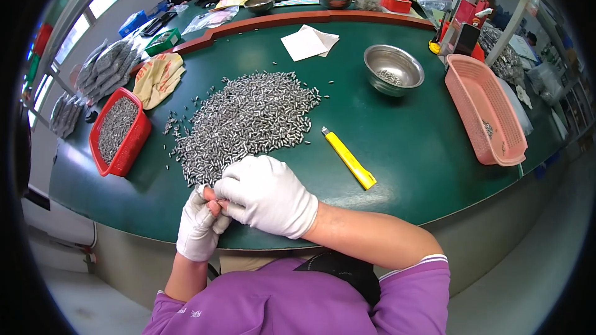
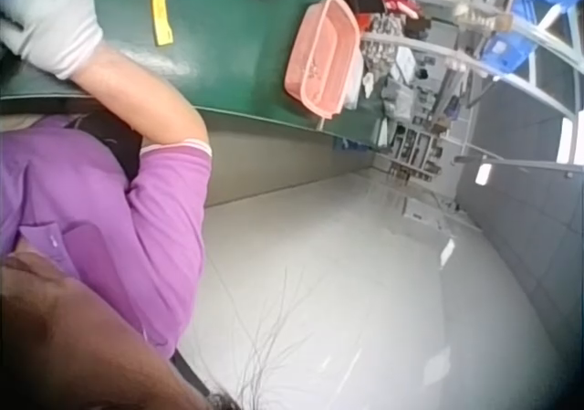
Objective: Using a small handheld tool to clean and inspect small metal components at a factory workbench.
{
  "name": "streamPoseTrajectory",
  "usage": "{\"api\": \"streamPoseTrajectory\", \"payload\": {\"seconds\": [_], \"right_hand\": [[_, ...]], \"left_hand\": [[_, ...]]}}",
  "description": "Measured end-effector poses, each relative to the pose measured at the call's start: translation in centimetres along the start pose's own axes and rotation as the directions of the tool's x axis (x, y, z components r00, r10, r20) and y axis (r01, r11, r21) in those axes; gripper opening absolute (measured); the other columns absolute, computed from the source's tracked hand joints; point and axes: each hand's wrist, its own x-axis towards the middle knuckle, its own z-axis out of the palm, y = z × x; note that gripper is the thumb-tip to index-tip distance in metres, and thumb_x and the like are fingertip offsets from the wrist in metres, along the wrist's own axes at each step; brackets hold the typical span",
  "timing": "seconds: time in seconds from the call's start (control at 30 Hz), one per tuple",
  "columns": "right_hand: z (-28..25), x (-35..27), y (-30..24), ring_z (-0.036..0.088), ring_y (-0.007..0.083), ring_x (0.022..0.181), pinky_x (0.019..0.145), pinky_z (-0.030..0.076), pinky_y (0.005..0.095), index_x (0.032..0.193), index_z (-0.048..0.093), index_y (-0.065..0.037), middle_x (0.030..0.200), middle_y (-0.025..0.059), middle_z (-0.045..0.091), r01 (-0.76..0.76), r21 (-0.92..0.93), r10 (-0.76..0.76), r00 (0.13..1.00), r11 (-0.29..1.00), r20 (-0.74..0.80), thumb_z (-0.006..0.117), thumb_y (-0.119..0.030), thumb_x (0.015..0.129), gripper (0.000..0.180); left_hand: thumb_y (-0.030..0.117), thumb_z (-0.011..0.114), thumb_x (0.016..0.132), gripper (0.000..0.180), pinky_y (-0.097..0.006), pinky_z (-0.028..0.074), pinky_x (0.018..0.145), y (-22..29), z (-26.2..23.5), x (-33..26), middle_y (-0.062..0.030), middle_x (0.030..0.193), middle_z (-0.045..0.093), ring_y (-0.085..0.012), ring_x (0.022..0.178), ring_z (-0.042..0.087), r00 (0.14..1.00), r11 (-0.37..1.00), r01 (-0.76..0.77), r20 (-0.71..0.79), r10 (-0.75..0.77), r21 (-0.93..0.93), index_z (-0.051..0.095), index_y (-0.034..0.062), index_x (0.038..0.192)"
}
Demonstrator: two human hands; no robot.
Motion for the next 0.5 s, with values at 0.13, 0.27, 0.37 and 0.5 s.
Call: {"api": "streamPoseTrajectory", "payload": {"seconds": [0.13,0.27,0.37,0.5], "right_hand": [[0.1,0.0,-0.2,0.060,0.0260,0.073,0.066,0.050,0.0382,0.084,0.065,-0.012,0.080,0.0030,0.063,0.010,-0.032,-0.010,1.000,0.999,-0.015,0.075,-0.021,0.071,0.019],[0.3,-0.1,-0.3,0.060,0.0269,0.073,0.066,0.050,0.0381,0.083,0.064,-0.011,0.079,0.0037,0.062,0.020,-0.072,-0.022,0.999,0.997,-0.027,0.074,-0.022,0.072,0.019],[0.0,-0.2,0.4,0.060,0.0273,0.072,0.065,0.050,0.0384,0.082,0.064,-0.011,0.078,0.0044,0.062,0.028,-0.075,-0.029,0.999,0.997,-0.020,0.074,-0.023,0.073,0.018],[-0.4,-0.1,1.3,0.062,0.0257,0.074,0.064,0.050,0.0380,0.084,0.066,-0.012,0.080,0.0048,0.064,-0.019,-0.112,0.018,1.000,0.993,-0.013,0.074,-0.019,0.074,0.015]], "left_hand": [[0.020,0.067,0.093,0.019,-0.019,0.036,0.049,0.3,0.4,-0.3,-0.0032,0.078,0.062,-0.0066,0.056,0.048,0.999,0.997,0.017,-0.041,-0.014,0.069,0.054,0.0064,0.097],[0.021,0.066,0.093,0.019,-0.018,0.033,0.049,0.1,0.0,-0.6,-0.0006,0.073,0.056,-0.0055,0.056,0.044,1.000,0.996,0.008,-0.021,-0.006,0.090,0.054,0.0069,0.097],[0.019,0.065,0.093,0.017,-0.019,0.033,0.051,-0.2,-0.1,-0.8,0.0005,0.072,0.052,-0.0048,0.057,0.042,0.988,0.987,-0.138,-0.054,0.143,0.084,0.055,0.0064,0.098],[0.008,0.067,0.088,0.008,-0.024,0.042,0.054,0.1,-0.1,-1.5,0.0012,0.070,0.055,-0.0080,0.058,0.050,0.925,0.652,-0.206,-0.072,0.373,0.729,0.060,0.0050,0.089]]}}
